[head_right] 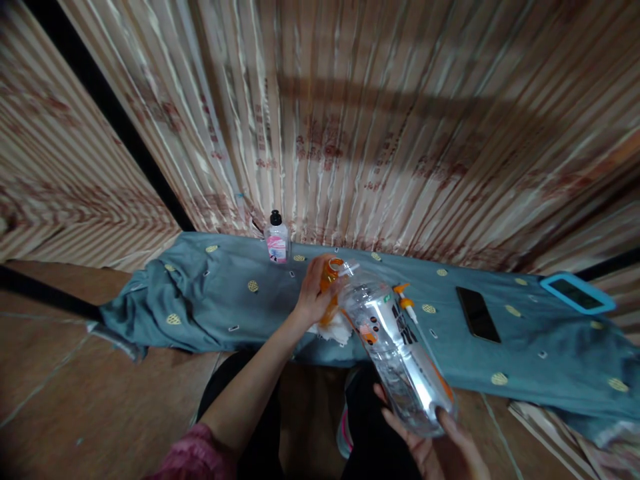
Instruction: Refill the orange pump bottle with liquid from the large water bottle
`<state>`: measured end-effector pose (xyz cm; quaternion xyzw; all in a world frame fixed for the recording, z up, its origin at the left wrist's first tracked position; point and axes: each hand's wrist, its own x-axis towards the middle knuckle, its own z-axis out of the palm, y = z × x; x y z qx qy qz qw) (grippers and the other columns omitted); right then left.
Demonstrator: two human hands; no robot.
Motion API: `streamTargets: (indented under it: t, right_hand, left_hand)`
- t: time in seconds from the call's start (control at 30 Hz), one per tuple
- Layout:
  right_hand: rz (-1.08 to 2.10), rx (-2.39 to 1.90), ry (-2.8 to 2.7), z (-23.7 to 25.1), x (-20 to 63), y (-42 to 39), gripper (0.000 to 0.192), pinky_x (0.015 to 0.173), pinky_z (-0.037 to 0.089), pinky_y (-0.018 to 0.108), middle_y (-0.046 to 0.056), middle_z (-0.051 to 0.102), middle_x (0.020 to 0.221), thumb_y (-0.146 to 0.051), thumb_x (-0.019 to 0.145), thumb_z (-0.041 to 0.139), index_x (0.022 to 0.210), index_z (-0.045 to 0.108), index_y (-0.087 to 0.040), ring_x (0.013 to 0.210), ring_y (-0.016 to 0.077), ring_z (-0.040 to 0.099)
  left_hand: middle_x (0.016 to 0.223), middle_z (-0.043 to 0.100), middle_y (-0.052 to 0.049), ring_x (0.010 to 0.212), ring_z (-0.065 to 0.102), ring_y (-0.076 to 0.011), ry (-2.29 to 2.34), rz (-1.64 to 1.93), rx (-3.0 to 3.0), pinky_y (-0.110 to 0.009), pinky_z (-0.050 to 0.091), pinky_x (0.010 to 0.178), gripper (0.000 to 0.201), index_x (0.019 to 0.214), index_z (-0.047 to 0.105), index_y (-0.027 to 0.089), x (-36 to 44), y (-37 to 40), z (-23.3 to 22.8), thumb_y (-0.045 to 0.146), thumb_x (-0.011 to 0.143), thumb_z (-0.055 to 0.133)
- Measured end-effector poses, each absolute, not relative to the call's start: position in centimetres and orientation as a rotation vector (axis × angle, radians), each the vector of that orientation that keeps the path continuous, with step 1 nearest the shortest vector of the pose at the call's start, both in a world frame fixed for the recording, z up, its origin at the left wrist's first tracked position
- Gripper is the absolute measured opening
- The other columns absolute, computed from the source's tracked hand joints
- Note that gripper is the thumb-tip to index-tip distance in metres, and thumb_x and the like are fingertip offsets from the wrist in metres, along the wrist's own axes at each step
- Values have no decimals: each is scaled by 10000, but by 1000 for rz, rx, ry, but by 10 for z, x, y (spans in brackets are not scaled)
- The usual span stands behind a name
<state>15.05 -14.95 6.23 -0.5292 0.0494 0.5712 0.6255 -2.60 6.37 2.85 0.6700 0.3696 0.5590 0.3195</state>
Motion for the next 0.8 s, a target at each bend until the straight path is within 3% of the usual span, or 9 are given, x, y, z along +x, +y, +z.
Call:
streamTargets:
  t: [0.13, 0.3, 0.4, 0.53, 0.63, 0.8]
  right_hand:
    - [1363, -1178, 72, 55, 151, -156, 841, 801, 637, 509, 187, 721, 1269, -451, 483, 928, 1270, 675, -294, 1046, 444, 727]
    - [1384, -1129, -123, 44, 154, -163, 678, 897, 607, 542, 115, 746, 1242, -465, 608, 902, 1248, 702, -368, 1065, 413, 729]
    - [1368, -1116, -200, 47, 149, -166, 598, 862, 629, 477, 102, 771, 1173, -525, 594, 906, 1148, 762, -354, 1011, 387, 749]
    - [1263, -1146, -213, 59, 135, -168, 692, 808, 643, 340, 36, 787, 1130, -604, 503, 931, 1133, 758, -377, 924, 304, 780]
    - [1243, -1164, -269, 62, 132, -168, 700, 811, 641, 322, 17, 791, 1119, -632, 515, 914, 1142, 741, -376, 922, 283, 782]
    - [1247, -1152, -424, 43, 143, -173, 918, 880, 624, 345, 24, 732, 1284, -672, 611, 849, 1433, 555, -390, 988, 286, 769]
  left_hand:
    - [1293, 631, -124, 1259, 575, -322, 961, 1471, 1772, -513, 461, 1127, 376, 1237, 605, 243, -26, 65, 29, 411, 902, 640]
    - [1270, 644, -110, 1226, 593, -298, 997, 1459, 1768, -498, 468, 1111, 348, 1215, 609, 244, -27, 67, 28, 423, 917, 630]
    - [1264, 651, -118, 1203, 606, -296, 1000, 1461, 1781, -494, 478, 1090, 344, 1196, 613, 220, -28, 69, 28, 413, 912, 640]
    - [1239, 663, -112, 1176, 625, -282, 1010, 1461, 1815, -462, 495, 1064, 341, 1180, 618, 215, -29, 72, 28, 387, 890, 671]
    - [1222, 674, -105, 1162, 636, -277, 1019, 1456, 1834, -453, 502, 1048, 340, 1173, 617, 218, -30, 73, 28, 366, 875, 690]
    - [1199, 682, -112, 1151, 647, -276, 995, 1478, 1822, -443, 515, 1030, 320, 1149, 623, 211, -29, 74, 29, 373, 881, 689]
